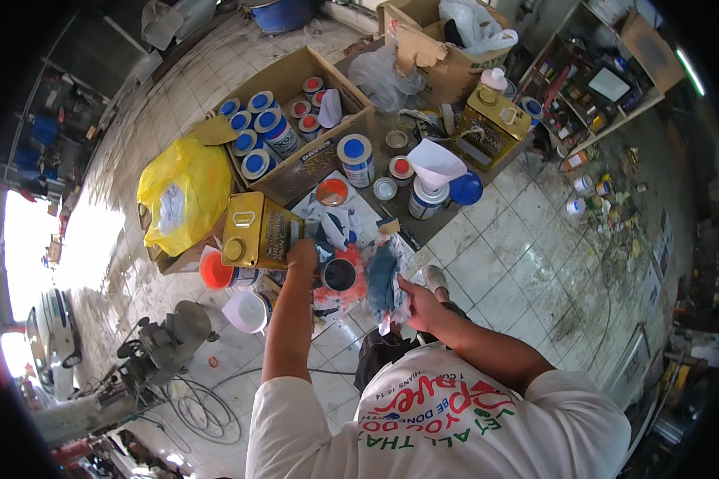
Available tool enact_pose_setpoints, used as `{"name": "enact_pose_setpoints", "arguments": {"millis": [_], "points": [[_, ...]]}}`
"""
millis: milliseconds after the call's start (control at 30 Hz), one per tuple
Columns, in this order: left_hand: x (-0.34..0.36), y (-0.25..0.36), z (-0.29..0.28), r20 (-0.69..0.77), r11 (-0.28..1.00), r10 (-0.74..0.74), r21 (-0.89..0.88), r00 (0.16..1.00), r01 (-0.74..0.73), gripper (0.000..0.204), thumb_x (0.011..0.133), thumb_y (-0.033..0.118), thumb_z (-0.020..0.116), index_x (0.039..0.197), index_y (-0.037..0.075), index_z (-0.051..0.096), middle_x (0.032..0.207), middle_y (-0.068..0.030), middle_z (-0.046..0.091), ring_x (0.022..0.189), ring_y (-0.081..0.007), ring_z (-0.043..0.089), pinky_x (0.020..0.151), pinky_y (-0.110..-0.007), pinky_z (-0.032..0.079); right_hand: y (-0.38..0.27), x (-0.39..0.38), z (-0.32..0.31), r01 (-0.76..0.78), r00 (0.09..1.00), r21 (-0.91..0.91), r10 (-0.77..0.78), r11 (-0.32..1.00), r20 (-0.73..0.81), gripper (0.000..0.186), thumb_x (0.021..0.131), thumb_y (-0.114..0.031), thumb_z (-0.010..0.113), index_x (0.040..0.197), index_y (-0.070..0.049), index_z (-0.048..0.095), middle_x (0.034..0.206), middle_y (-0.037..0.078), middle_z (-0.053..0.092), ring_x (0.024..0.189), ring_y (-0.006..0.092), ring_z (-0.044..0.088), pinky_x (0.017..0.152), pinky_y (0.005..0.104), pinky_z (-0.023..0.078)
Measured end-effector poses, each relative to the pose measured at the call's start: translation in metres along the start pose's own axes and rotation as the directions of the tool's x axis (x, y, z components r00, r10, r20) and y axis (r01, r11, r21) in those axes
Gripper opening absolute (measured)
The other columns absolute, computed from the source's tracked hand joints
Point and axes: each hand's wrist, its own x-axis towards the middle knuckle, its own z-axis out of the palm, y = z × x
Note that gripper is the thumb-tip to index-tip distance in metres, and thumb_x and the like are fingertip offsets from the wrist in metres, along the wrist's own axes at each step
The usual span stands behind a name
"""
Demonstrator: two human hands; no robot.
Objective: The person uses a spray gun to apply blue paint to a car hood that is masked with newspaper and tape. After painting, the person walks to a workbench, pours paint into the spray gun cup, and cleans the nozzle with a cloth.
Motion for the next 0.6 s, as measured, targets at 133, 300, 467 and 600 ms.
{"name": "enact_pose_setpoints", "arguments": {"millis": [133, 300, 467, 600], "points": [[-0.04, 0.028, -0.076, -0.201, 0.991, 0.022, -0.127, 0.979, -0.049, 0.025, 0.087, 0.019, 0.065, 0.105, 0.004, 0.075, 0.11, -0.0211, 0.073, 0.103, -0.0417, 0.071, 0.088, -0.047, 0.058, -0.012, 0.009, -0.002, 0.282, 0.959, -0.184, -0.281, 0.942, 0.032, 0.034, 0.104, -0.018, 0.062, 0.133, -0.001, 0.057, 0.115, 0.007, 0.07, 0.093, 0.0144, 0.071, 0.082, 0.0308, 0.057], [-0.164, 0.093, -0.178, -0.682, 0.853, 0.165, -0.265, 0.712, -0.451, 0.02, 0.082, 0.015, 0.072, 0.1, 0.007, 0.076, 0.111, -0.0204, 0.072, 0.097, -0.0383, 0.071, 0.082, -0.045, 0.057, -0.039, 0.015, 0.064, 0.36, 0.929, -0.232, -0.325, 0.904, 0.175, 0.058, 0.102, -0.014, 0.064, 0.154, -0.007, 0.039, 0.119, 0.005, 0.068, 0.101, 0.0164, 0.07, 0.087, 0.0348, 0.058], [-0.217, 0.123, -0.208, -0.651, 0.624, 0.356, -0.368, 0.671, -0.689, 0.031, 0.077, 0.015, 0.083, 0.104, 0.007, 0.072, 0.131, -0.0173, 0.065, 0.106, -0.0336, 0.068, 0.085, -0.041, 0.057, -0.059, -0.019, 0.121, 0.247, 0.892, -0.144, -0.167, 0.958, 0.42, 0.055, 0.102, -0.01, 0.057, 0.153, -0.013, 0.039, 0.127, 0.007, 0.066, 0.112, 0.0221, 0.069, 0.094, 0.0414, 0.059], [-0.222, 0.113, -0.222, -0.62, 0.576, 0.432, -0.37, 0.655, -0.729, 0.051, 0.078, 0.024, 0.085, 0.121, 0.005, 0.066, 0.134, -0.0179, 0.062, 0.112, -0.0361, 0.064, 0.091, -0.043, 0.053, -0.072, -0.035, 0.125, 0.099, 0.823, -0.143, 0.0, 0.985, 0.568, 0.053, 0.098, -0.008, 0.053, 0.15, -0.012, 0.044, 0.131, 0.009, 0.065, 0.113, 0.0257, 0.069, 0.095, 0.0439, 0.06]]}}
